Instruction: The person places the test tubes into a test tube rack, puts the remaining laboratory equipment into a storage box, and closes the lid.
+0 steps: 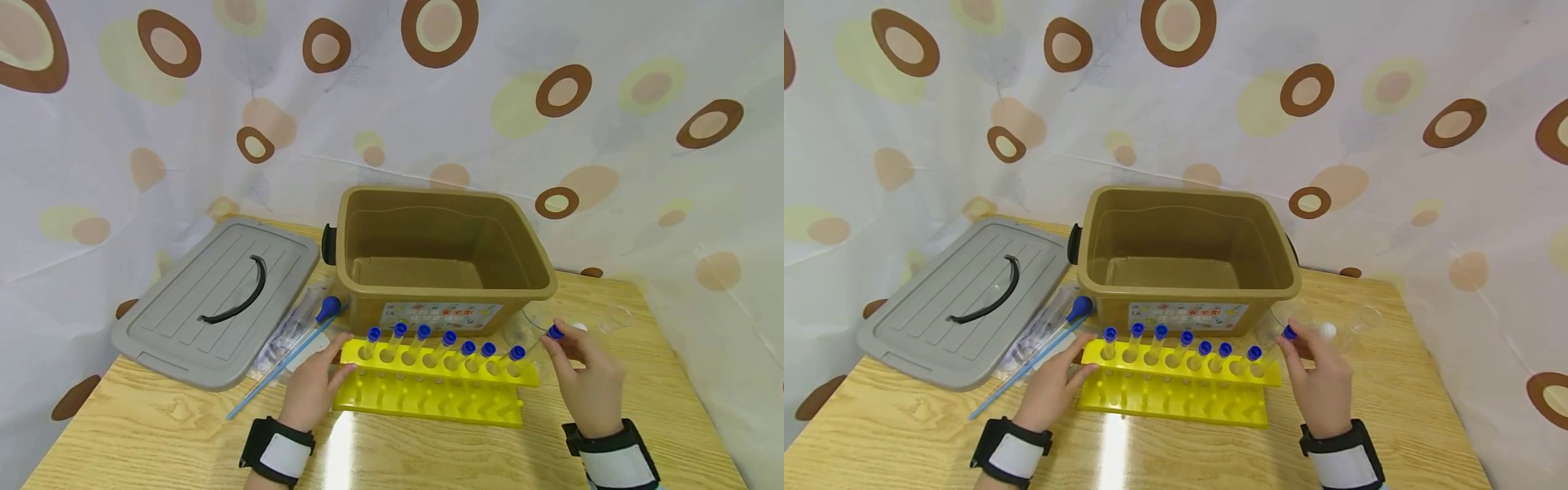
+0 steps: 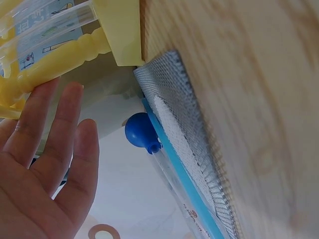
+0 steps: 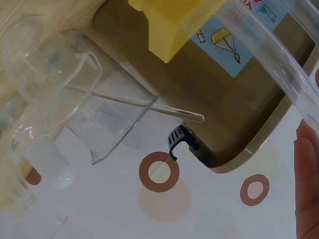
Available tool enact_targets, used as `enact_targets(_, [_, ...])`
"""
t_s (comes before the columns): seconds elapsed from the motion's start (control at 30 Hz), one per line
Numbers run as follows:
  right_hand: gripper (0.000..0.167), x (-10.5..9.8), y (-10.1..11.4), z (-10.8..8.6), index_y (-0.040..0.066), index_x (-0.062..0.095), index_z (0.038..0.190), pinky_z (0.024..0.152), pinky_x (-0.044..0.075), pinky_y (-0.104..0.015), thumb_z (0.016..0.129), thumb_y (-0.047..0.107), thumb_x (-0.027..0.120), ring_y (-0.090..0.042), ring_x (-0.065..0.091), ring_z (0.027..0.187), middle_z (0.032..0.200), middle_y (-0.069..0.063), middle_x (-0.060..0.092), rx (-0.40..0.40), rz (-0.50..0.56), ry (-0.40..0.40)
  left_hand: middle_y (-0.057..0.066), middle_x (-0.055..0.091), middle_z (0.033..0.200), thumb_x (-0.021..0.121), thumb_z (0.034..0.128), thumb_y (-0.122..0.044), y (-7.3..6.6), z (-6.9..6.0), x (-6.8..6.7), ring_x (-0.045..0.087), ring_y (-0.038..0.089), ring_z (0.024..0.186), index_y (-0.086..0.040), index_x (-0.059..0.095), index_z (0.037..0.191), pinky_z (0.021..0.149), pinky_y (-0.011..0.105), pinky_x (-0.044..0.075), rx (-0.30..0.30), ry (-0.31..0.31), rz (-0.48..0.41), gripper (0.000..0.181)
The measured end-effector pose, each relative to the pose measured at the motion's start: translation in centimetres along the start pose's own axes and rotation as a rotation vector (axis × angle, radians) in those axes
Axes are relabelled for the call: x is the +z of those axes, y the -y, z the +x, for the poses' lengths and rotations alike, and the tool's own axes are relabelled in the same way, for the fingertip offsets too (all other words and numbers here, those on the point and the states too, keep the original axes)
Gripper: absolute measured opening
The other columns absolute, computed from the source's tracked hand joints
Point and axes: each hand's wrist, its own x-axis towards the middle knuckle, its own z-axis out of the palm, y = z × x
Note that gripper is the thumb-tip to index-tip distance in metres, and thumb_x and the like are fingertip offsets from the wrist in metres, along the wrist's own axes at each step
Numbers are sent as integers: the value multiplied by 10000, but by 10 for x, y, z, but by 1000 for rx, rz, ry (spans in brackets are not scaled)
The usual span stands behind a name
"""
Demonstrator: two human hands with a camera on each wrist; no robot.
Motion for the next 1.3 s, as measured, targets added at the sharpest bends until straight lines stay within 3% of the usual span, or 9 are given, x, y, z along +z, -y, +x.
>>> enact_targets(0.4, [325,8,-13,-15,-58,678,988,610,433,-11,677,-104,762,269,444,774,784,-183,693,11,2,52,76,678,915,636,873,-259,0,0,0,621,208,723,-147,515,1312,555,258,447,-6,4,-5,469])
enact_targets(0.83, [386,9,-8,-17,-54,674,989,606,436,-14,628,-149,769,296,407,790,780,-177,699,6,-22,84,67,677,906,633,871,-266,-1,0,0,630,203,747,-139,520,1305,586,280,479,11,-10,1,466])
enact_targets(1.3, [368,11,-8,-22,-57,652,975,598,415,4,637,-138,773,299,402,775,779,-168,696,63,-43,126,71,680,915,637,870,-260,0,-1,0,637,212,764,-137,520,1307,603,302,495,4,-3,-9,469])
